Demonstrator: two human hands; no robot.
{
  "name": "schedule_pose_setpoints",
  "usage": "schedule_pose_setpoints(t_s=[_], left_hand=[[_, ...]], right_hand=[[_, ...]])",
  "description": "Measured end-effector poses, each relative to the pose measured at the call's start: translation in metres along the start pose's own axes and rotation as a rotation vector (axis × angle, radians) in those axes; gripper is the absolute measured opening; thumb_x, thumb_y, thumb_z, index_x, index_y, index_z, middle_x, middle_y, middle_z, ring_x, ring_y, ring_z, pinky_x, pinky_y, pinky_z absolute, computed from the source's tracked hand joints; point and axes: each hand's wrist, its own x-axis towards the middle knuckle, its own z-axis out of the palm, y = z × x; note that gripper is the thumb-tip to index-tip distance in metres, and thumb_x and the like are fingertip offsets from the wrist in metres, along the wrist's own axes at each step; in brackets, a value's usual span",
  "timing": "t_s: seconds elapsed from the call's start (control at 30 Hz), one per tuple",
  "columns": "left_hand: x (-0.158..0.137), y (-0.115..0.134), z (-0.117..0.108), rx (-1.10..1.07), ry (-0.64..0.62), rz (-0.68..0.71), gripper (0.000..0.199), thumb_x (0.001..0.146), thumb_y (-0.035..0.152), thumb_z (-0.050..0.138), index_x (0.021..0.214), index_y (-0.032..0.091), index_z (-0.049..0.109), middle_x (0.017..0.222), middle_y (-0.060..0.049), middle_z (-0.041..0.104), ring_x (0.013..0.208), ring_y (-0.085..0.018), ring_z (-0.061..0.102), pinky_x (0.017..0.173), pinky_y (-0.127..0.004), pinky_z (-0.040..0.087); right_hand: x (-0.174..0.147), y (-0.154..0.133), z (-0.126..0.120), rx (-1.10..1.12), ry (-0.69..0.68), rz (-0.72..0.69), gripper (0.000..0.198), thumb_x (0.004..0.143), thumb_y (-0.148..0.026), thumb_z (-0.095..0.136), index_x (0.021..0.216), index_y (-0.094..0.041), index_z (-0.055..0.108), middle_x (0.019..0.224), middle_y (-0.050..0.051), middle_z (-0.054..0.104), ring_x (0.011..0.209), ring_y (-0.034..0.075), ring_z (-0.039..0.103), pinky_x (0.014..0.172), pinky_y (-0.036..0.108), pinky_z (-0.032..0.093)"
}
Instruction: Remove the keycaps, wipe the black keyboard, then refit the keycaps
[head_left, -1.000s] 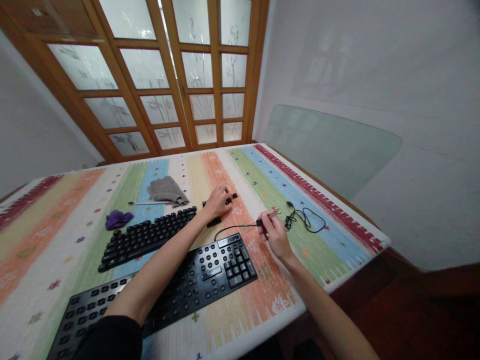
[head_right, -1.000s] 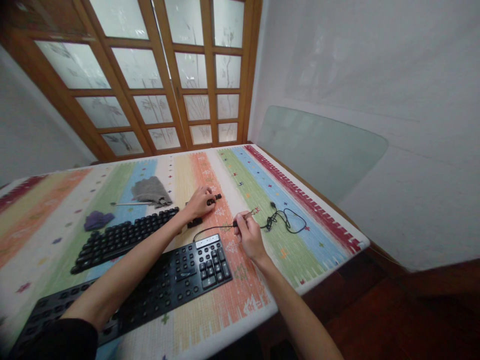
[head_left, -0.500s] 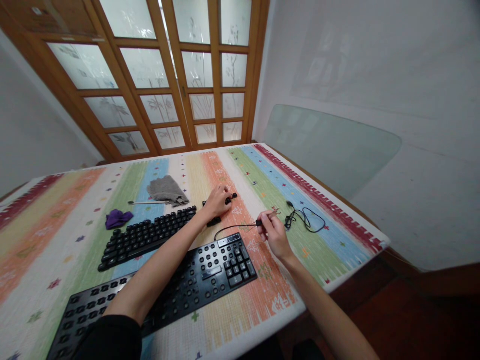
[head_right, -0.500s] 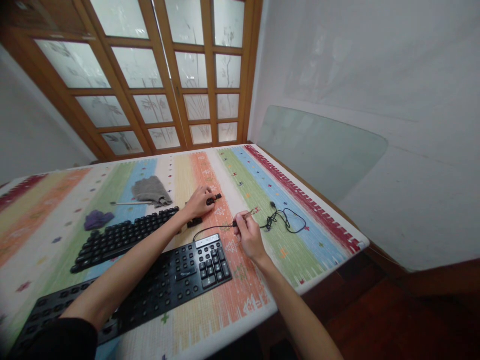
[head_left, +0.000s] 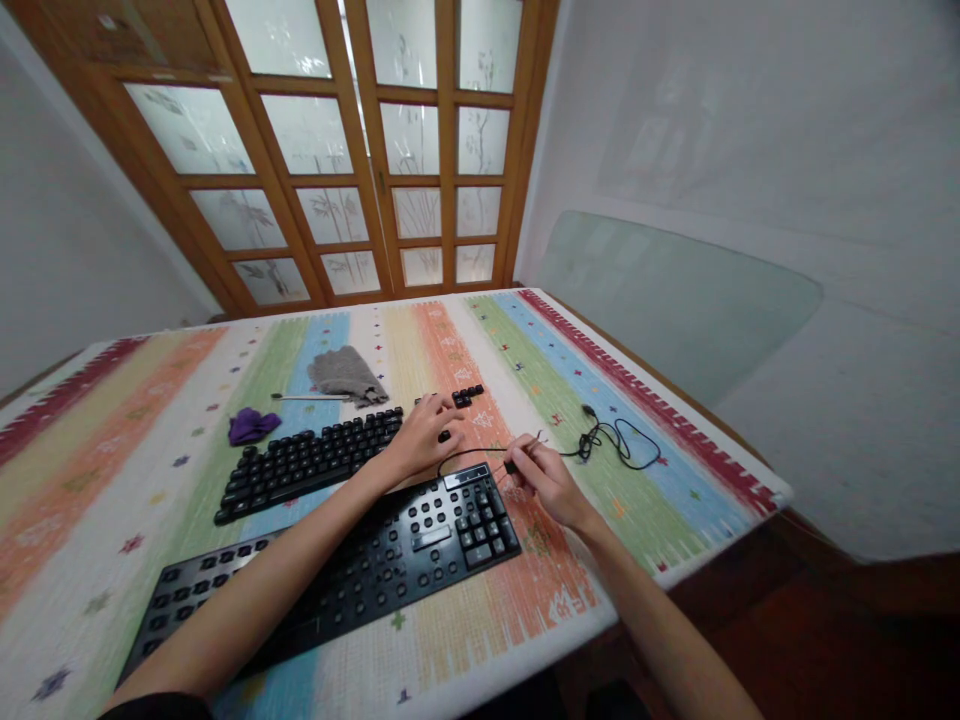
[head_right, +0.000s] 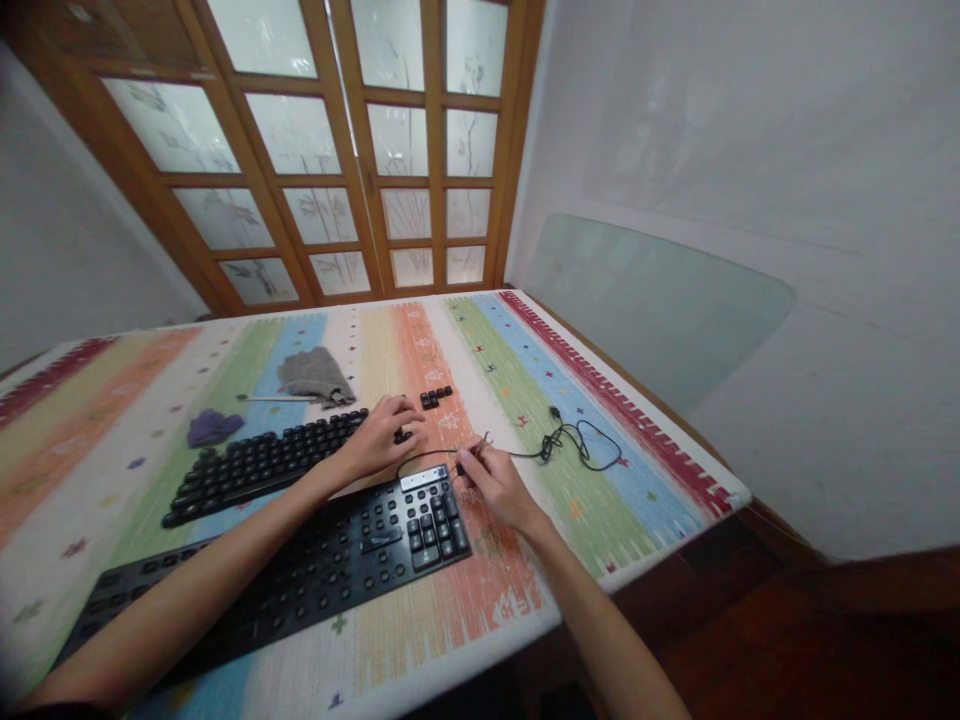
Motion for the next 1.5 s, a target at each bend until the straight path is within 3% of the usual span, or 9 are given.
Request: schedule_pose_setpoints(t_s=[0.1, 0.2, 0.5, 0.7, 0.9, 1.13, 1.37, 1.5], left_hand=[[-0.027, 0.020, -0.011, -0.053, -0.061, 0.051, 0.014, 0.089, 0.024, 0.060, 0.099, 0.020, 0.069, 0.105, -0.007, 0.062, 0.101, -0.022, 0.056, 0.091, -0.036, 0.049], [-0.051, 0.034, -0.019, -0.170, -0.108, 0.050, 0.020, 0.092, 0.023, 0.056, 0.109, 0.020, 0.067, 0.112, -0.009, 0.064, 0.107, -0.023, 0.058, 0.095, -0.038, 0.049], [-0.084, 0.045, -0.022, -0.216, -0.242, 0.057, 0.040, 0.092, 0.026, 0.058, 0.132, 0.022, 0.057, 0.135, -0.012, 0.060, 0.124, -0.026, 0.056, 0.106, -0.045, 0.045], [-0.087, 0.047, -0.017, -0.225, -0.227, 0.051, 0.045, 0.092, 0.028, 0.059, 0.136, 0.024, 0.052, 0.137, -0.012, 0.058, 0.125, -0.027, 0.055, 0.107, -0.045, 0.044], [-0.088, 0.047, -0.014, -0.190, -0.243, 0.062, 0.043, 0.090, 0.027, 0.061, 0.132, 0.020, 0.054, 0.136, -0.015, 0.058, 0.125, -0.029, 0.055, 0.106, -0.046, 0.044], [-0.085, 0.051, -0.020, -0.257, -0.249, 0.025, 0.050, 0.087, 0.026, 0.065, 0.135, 0.022, 0.051, 0.134, -0.013, 0.060, 0.123, -0.028, 0.057, 0.106, -0.045, 0.045], [-0.068, 0.063, -0.024, -0.540, -0.164, -0.141, 0.056, 0.084, 0.027, 0.070, 0.136, 0.024, 0.049, 0.136, -0.010, 0.060, 0.123, -0.026, 0.057, 0.106, -0.043, 0.044], [-0.057, 0.066, -0.014, -0.818, -0.142, -0.260, 0.058, 0.078, 0.029, 0.076, 0.131, 0.020, 0.053, 0.111, -0.008, 0.070, 0.099, -0.022, 0.067, 0.091, -0.037, 0.052]], right_hand=[[-0.002, -0.004, 0.002, -0.080, -0.100, -0.030, 0.040, 0.096, -0.053, 0.047, 0.080, -0.018, 0.056, 0.065, -0.001, 0.051, 0.057, 0.012, 0.048, 0.052, 0.024, 0.037], [-0.003, -0.008, 0.004, -0.174, -0.145, -0.075, 0.040, 0.097, -0.052, 0.046, 0.078, -0.018, 0.057, 0.070, 0.001, 0.054, 0.063, 0.014, 0.051, 0.058, 0.026, 0.041], [-0.008, -0.006, 0.014, -0.333, -0.107, -0.136, 0.039, 0.099, -0.046, 0.044, 0.072, -0.020, 0.056, 0.068, 0.002, 0.057, 0.061, 0.016, 0.052, 0.060, 0.029, 0.042], [-0.009, -0.019, 0.021, -0.516, -0.240, -0.258, 0.024, 0.099, -0.035, 0.045, 0.089, -0.020, 0.061, 0.082, 0.005, 0.065, 0.074, 0.020, 0.058, 0.074, 0.033, 0.044], [0.012, -0.017, 0.024, -0.535, -0.197, -0.178, 0.033, 0.100, -0.041, 0.043, 0.079, -0.020, 0.058, 0.075, 0.004, 0.064, 0.068, 0.018, 0.057, 0.067, 0.031, 0.041], [0.035, -0.011, 0.027, -0.463, -0.145, -0.148, 0.048, 0.096, -0.059, 0.042, 0.068, -0.021, 0.053, 0.064, -0.001, 0.056, 0.061, 0.016, 0.048, 0.060, 0.029, 0.036], [0.028, -0.028, 0.021, -0.282, -0.143, -0.072, 0.050, 0.094, -0.064, 0.042, 0.073, -0.020, 0.055, 0.059, -0.003, 0.049, 0.055, 0.013, 0.046, 0.055, 0.027, 0.036], [0.021, -0.036, 0.022, -0.196, -0.139, -0.066, 0.050, 0.092, -0.066, 0.044, 0.076, -0.020, 0.054, 0.059, -0.003, 0.050, 0.053, 0.012, 0.047, 0.052, 0.027, 0.036]])
